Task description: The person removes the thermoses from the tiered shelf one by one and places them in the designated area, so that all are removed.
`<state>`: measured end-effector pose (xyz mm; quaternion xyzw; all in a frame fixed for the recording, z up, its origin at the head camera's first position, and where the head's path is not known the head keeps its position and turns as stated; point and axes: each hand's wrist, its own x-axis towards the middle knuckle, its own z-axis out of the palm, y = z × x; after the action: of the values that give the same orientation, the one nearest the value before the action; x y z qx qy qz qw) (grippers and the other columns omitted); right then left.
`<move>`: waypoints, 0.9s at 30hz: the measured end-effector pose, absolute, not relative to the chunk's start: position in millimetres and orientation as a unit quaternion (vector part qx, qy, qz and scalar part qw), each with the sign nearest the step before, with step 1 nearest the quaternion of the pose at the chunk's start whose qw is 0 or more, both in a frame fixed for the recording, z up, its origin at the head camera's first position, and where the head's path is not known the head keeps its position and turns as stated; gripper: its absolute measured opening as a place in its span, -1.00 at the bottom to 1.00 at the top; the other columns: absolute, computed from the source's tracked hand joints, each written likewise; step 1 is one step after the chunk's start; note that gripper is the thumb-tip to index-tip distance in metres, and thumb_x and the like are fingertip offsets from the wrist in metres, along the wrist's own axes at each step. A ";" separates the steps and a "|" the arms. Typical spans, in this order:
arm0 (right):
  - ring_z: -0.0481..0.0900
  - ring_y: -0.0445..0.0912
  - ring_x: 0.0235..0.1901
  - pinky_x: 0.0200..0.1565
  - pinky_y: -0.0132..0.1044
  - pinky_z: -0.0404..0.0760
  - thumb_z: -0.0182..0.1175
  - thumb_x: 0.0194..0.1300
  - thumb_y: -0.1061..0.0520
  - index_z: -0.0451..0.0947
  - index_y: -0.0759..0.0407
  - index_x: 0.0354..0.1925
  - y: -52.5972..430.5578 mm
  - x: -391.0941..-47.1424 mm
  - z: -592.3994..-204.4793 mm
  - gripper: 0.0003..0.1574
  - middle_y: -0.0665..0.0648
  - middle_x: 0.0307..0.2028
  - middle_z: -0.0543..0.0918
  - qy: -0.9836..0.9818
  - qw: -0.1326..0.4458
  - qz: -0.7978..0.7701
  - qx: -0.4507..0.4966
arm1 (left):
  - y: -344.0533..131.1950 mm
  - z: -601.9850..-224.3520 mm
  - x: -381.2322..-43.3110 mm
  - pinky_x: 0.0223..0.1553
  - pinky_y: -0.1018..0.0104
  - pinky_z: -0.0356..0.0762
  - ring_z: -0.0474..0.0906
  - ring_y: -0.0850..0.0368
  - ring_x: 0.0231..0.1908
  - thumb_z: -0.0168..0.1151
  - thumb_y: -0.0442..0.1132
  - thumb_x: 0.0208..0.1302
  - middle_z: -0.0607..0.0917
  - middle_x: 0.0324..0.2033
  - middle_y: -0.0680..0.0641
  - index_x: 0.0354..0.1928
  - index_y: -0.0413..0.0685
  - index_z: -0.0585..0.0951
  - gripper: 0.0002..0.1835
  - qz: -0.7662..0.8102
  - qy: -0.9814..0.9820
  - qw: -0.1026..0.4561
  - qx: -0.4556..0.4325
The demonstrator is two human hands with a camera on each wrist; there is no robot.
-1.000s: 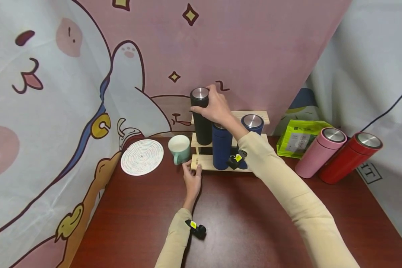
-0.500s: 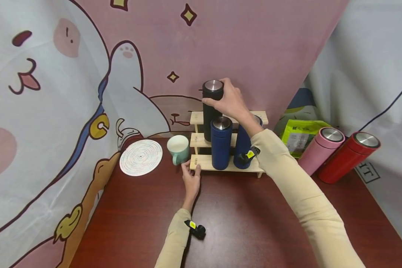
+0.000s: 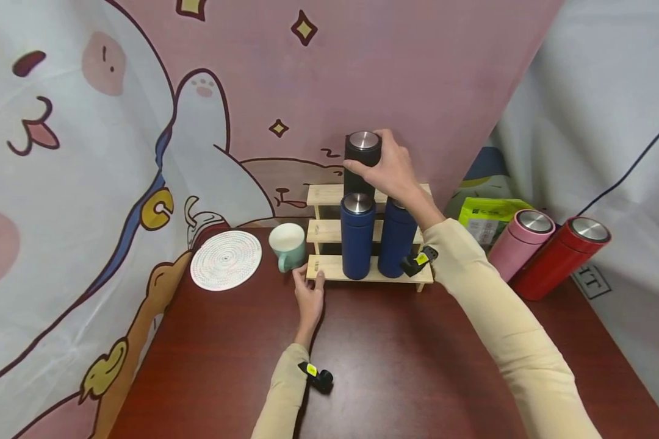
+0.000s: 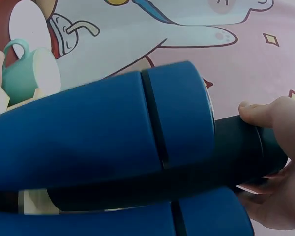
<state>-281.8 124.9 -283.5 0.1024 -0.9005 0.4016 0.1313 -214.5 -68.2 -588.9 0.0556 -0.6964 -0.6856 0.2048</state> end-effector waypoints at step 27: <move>0.62 0.16 0.02 0.07 0.06 0.56 0.31 0.24 -0.33 0.23 0.16 0.42 188.8 -273.1 -289.0 0.02 0.32 0.14 0.63 -0.883 0.214 0.415 0.057 | -69.1 -589.9 -214.0 0.17 -0.06 0.50 0.60 -0.09 0.12 0.24 -0.34 0.41 0.67 0.07 -0.30 0.23 -0.25 0.38 -0.57 -0.684 -0.699 0.202 0.059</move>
<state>-273.1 188.8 -289.0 0.0574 -0.8826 0.4147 0.2140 -214.0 -69.1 -589.9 0.0586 -0.6987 -0.6837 0.2024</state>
